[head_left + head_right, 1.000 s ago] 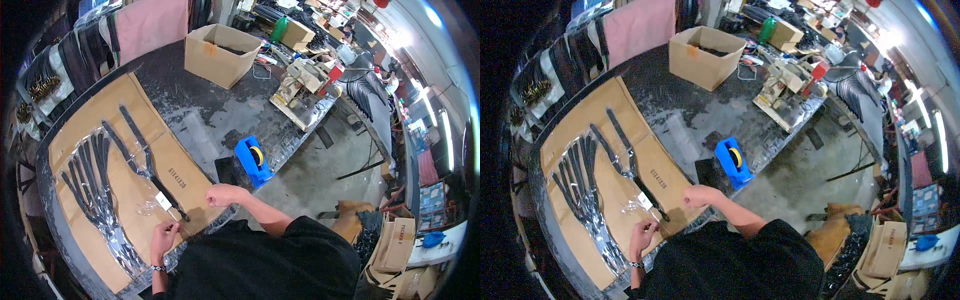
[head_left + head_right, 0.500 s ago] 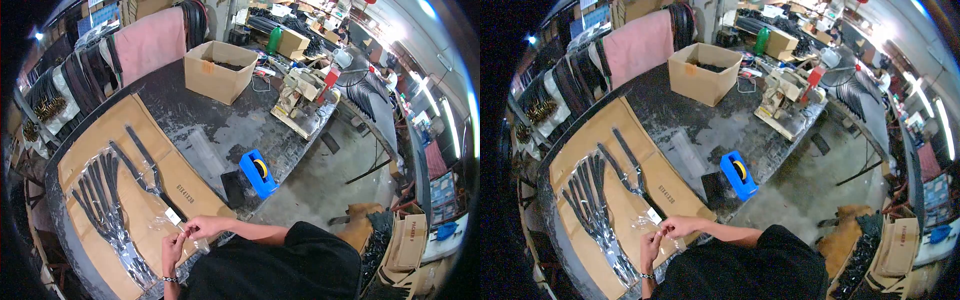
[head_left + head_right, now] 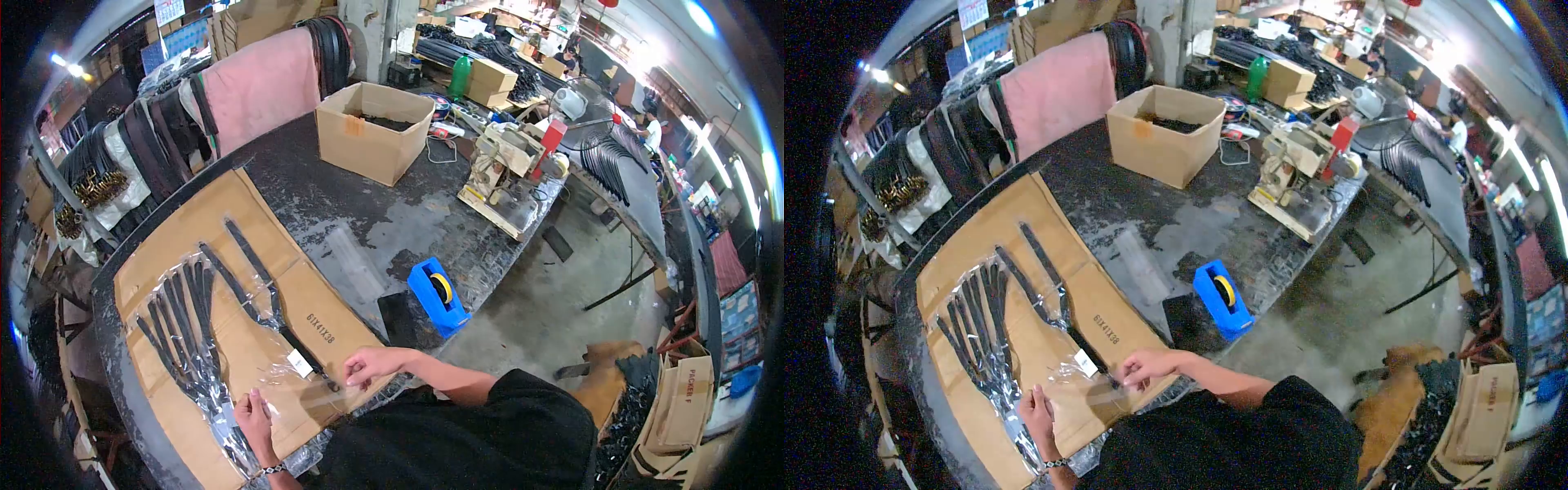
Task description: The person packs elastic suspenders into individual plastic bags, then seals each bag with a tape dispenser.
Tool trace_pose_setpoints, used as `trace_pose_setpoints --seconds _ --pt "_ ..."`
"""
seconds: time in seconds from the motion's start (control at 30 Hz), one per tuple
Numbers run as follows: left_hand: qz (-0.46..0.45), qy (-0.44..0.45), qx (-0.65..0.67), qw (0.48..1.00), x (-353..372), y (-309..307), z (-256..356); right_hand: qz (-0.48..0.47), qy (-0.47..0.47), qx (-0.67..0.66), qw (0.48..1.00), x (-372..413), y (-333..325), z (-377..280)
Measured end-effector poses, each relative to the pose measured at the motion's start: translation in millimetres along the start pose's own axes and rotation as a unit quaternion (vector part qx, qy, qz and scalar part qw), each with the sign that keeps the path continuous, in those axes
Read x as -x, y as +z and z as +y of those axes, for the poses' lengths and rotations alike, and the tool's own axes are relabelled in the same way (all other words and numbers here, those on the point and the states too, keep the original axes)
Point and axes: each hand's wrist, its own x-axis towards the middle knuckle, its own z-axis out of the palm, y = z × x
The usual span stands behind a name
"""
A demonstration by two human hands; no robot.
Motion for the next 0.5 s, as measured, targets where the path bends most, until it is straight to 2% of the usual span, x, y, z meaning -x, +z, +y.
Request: trace_pose_setpoints --seconds 0.03,0.13,0.3,0.33,0.37,0.43,0.5 --pt "0.001 0.004 -0.011 1.0 1 -3 0 0.009 -0.005 -0.015 1.0 4 -5 1" --pt "0.017 -0.016 0.015 1.0 7 6 -5 0.146 0.0 -0.088 0.985 8 -7 -1" --pt "0.049 -0.054 -0.017 0.997 22 27 -2 0.315 -0.03 -0.214 0.924 -12 -6 12" --pt "0.054 -0.044 -0.002 0.998 28 35 -7 0.35 -0.043 -0.189 0.917 -16 -7 10" --pt "0.056 -0.032 0.013 0.998 33 42 -12 0.398 -0.077 -0.055 0.913 -18 -8 6" --pt "0.066 -0.026 0.047 0.996 42 54 -21 0.472 -0.148 0.209 0.844 -19 -8 -9" --pt "0.081 -0.04 0.087 0.992 54 63 -32 0.443 -0.127 0.244 0.853 -18 -15 -21"
